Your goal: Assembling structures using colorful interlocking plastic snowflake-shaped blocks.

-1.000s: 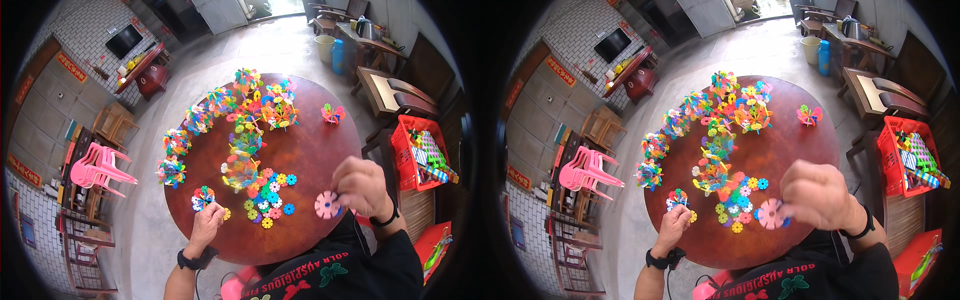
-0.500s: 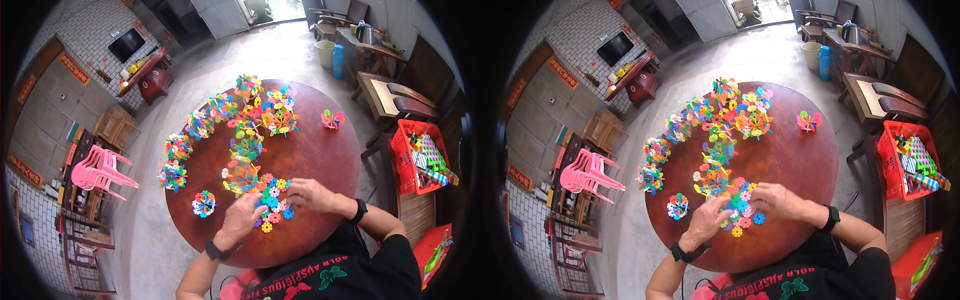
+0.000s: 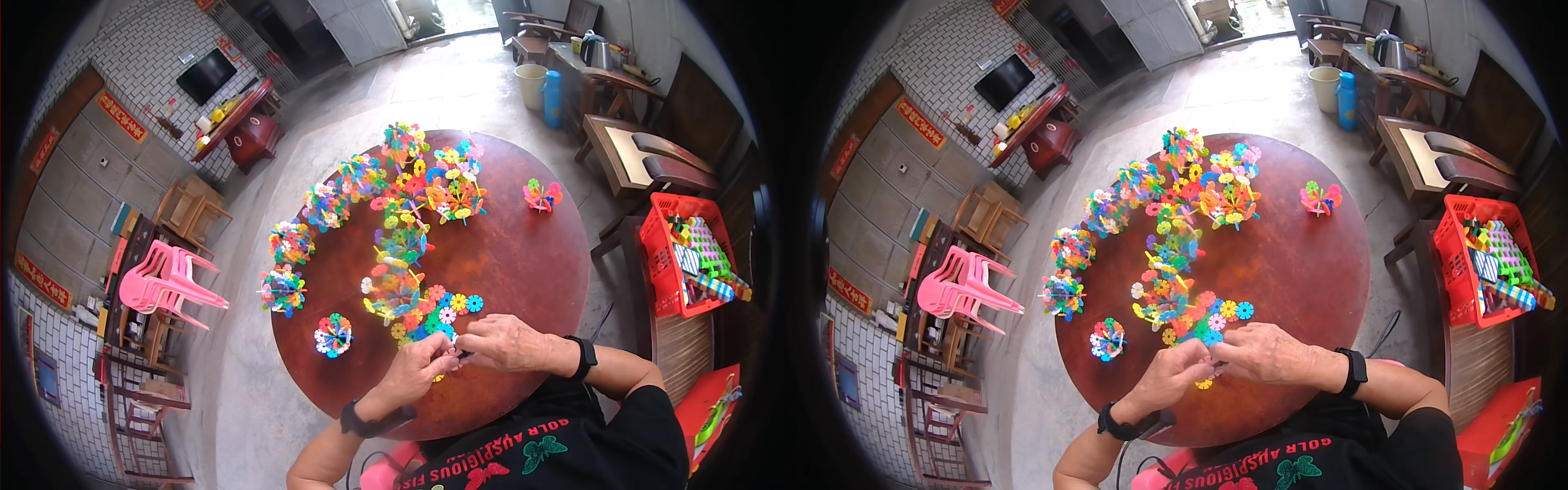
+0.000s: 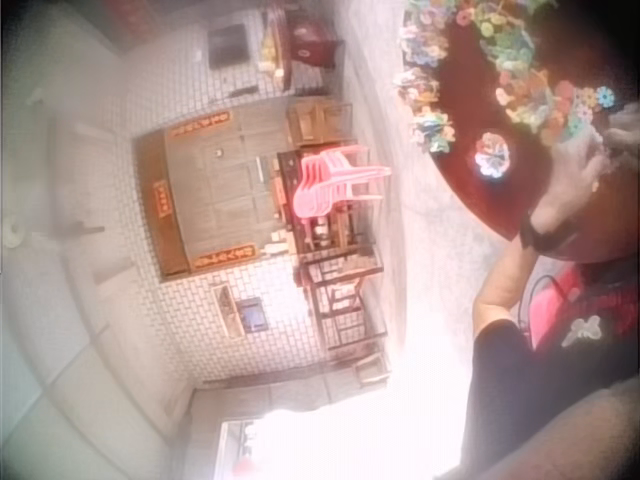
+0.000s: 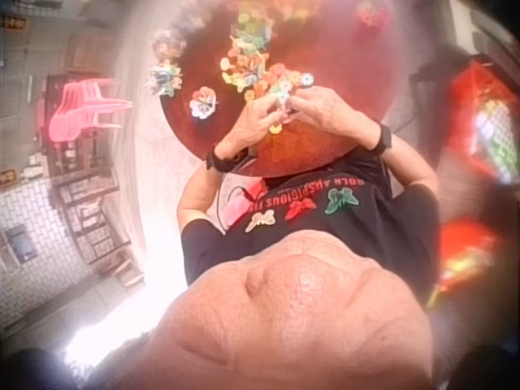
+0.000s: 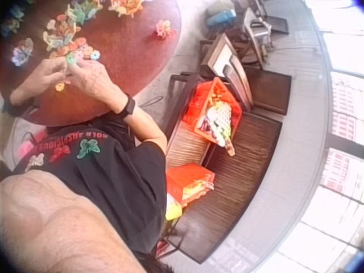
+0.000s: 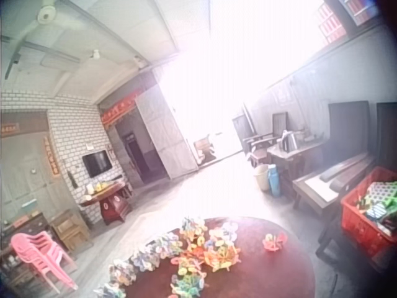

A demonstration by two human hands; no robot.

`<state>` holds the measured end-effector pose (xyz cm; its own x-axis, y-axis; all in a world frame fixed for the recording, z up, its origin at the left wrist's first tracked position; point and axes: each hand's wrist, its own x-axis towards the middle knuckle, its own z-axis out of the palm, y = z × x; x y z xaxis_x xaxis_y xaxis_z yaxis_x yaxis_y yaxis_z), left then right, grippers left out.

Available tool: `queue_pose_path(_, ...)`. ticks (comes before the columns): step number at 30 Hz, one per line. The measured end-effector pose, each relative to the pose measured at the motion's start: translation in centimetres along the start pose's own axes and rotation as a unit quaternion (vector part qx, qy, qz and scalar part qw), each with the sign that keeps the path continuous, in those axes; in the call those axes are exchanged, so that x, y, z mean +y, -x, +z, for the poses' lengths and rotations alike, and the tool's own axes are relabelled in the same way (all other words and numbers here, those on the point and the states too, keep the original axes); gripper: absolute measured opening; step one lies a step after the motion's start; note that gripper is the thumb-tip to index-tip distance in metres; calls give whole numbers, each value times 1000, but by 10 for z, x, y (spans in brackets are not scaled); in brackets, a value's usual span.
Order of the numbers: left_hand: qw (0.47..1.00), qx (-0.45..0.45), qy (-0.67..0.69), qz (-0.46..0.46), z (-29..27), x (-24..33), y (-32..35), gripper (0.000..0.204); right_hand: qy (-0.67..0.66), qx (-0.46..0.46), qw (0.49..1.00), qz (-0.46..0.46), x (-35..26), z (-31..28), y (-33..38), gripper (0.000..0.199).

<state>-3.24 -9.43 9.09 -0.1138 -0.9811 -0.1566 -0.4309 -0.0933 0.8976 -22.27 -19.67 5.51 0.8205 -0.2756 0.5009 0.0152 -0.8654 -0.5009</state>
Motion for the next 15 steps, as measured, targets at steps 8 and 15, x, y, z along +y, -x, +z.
queue_pose_path(8,960,-118,230,-108,-20,9,22,11,78,-28,974,-212,-17,-25,-3,10)
queue_pose_path(15,971,169,-94,-137,-64,-57,65,10,-104,162,980,54,9,-78,-8,8)
